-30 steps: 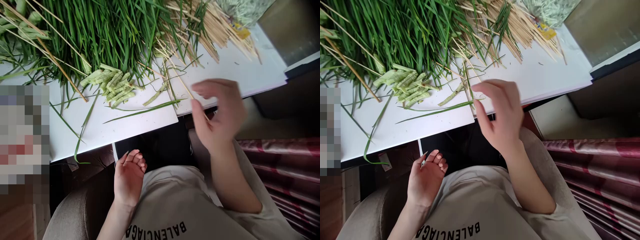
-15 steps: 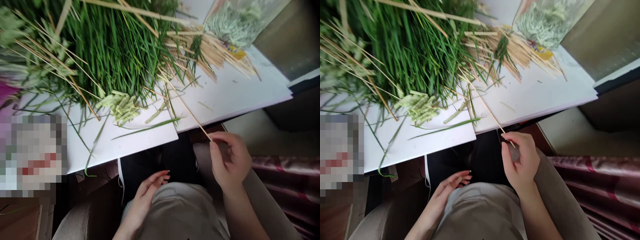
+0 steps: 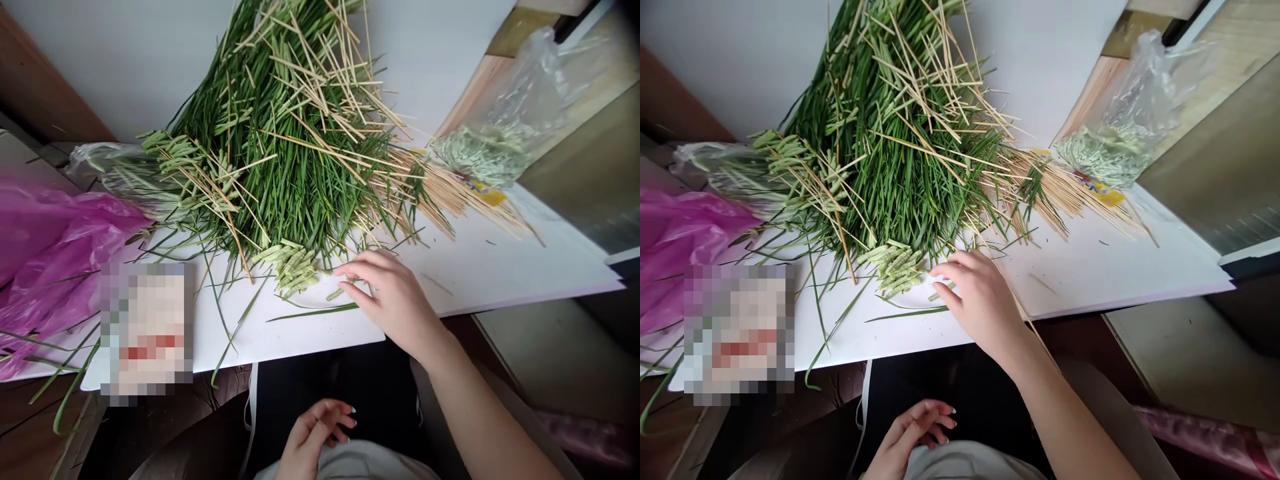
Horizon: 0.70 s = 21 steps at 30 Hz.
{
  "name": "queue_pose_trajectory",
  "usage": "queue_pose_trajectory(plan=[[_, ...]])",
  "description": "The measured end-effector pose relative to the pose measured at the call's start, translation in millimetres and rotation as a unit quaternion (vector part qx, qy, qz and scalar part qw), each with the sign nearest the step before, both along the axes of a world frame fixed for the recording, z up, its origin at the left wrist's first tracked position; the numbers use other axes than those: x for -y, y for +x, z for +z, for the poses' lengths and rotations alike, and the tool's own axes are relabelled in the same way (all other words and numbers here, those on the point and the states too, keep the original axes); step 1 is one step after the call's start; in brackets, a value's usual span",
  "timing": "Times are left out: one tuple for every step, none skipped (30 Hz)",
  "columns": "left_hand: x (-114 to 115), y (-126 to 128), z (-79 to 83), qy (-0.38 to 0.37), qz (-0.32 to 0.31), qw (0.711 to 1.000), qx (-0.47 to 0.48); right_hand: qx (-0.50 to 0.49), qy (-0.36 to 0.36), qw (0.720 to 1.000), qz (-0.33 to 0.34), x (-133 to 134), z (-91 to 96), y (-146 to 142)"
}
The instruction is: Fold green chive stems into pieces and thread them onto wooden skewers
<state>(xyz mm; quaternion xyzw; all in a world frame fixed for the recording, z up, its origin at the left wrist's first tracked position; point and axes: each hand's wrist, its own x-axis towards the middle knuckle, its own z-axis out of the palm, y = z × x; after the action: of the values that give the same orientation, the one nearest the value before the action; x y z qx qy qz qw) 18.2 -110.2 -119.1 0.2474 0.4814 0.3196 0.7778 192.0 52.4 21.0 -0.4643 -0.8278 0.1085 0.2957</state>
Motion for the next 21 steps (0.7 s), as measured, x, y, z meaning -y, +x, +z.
queue_pose_trajectory(plan=[[0, 0, -0.6, -0.002, 0.0, 1.0, 0.005, 0.038, -0.004, 0.999, 0.003, -9, -3.8, -9], [0, -1, -1.2, -0.003, 0.001, 1.0, 0.01, 0.074, -0.006, 0.997, 0.003, -17, -8.1, -18], [0, -1, -1.9, -0.005, 0.001, 1.0, 0.015, 0.102, -0.005, 0.995, -0.001, -24, -12.4, -25], [0, -1, -2.6, -0.007, 0.003, 1.0, 0.02, 0.121, -0.002, 0.993, -0.004, -28, -16.4, -30], [-1, -2, -3.5, -0.008, 0.006, 1.0, 0.024, 0.131, 0.002, 0.991, -0.007, -31, -19.7, -34], [0, -2, -4.5, -0.009, 0.008, 1.0, 0.029, 0.133, 0.007, 0.991, -0.011, -33, -22.1, -36], [0, -2, -5.7, -0.01, 0.01, 0.999, 0.032, 0.132, 0.013, 0.991, -0.013, -34, -23.6, -36], [0, -3, -7.1, -0.013, 0.009, 0.999, 0.036, 0.129, 0.02, 0.991, -0.015, -34, -24.2, -36], [1, -3, -8.7, -0.015, 0.008, 0.999, 0.042, 0.126, 0.028, 0.992, -0.015, -33, -24.1, -35], [1, -4, -10.5, -0.017, 0.009, 0.999, 0.049, 0.121, 0.036, 0.992, -0.014, -31, -23.6, -33], [2, -4, -12.5, -0.019, 0.01, 0.998, 0.056, 0.116, 0.046, 0.992, -0.012, -30, -23.0, -30], [3, -5, -14.5, -0.02, 0.013, 0.998, 0.063, 0.113, 0.054, 0.992, -0.01, -28, -22.4, -28], [3, -5, -16.3, -0.021, 0.015, 0.997, 0.069, 0.108, 0.065, 0.992, -0.007, -26, -22.1, -26], [4, -5, -17.8, -0.021, 0.016, 0.997, 0.074, 0.099, 0.077, 0.992, -0.003, -24, -22.2, -24], [4, -5, -19.0, -0.021, 0.016, 0.997, 0.079, 0.086, 0.091, 0.992, 0.002, -21, -22.6, -22], [4, -5, -19.7, -0.023, 0.016, 0.996, 0.084, 0.069, 0.106, 0.992, 0.009, -19, -23.3, -20], [4, -5, -20.0, -0.027, 0.018, 0.996, 0.087, 0.048, 0.123, 0.991, 0.016, -16, -24.0, -19], [4, -5, -19.9, -0.032, 0.023, 0.995, 0.088, 0.019, 0.138, 0.99, 0.023, -13, -24.7, -18], [4, -4, -19.6, -0.038, 0.029, 0.995, 0.089, -0.017, 0.143, 0.989, 0.026, -10, -25.2, -17], [4, -4, -19.2, -0.043, 0.037, 0.994, 0.09, -0.06, 0.13, 0.989, 0.023, -6, -25.4, -16], [4, -3, -18.9, -0.048, 0.043, 0.994, 0.091, -0.117, 0.095, 0.988, 0.014, -2, -25.3, -16]])
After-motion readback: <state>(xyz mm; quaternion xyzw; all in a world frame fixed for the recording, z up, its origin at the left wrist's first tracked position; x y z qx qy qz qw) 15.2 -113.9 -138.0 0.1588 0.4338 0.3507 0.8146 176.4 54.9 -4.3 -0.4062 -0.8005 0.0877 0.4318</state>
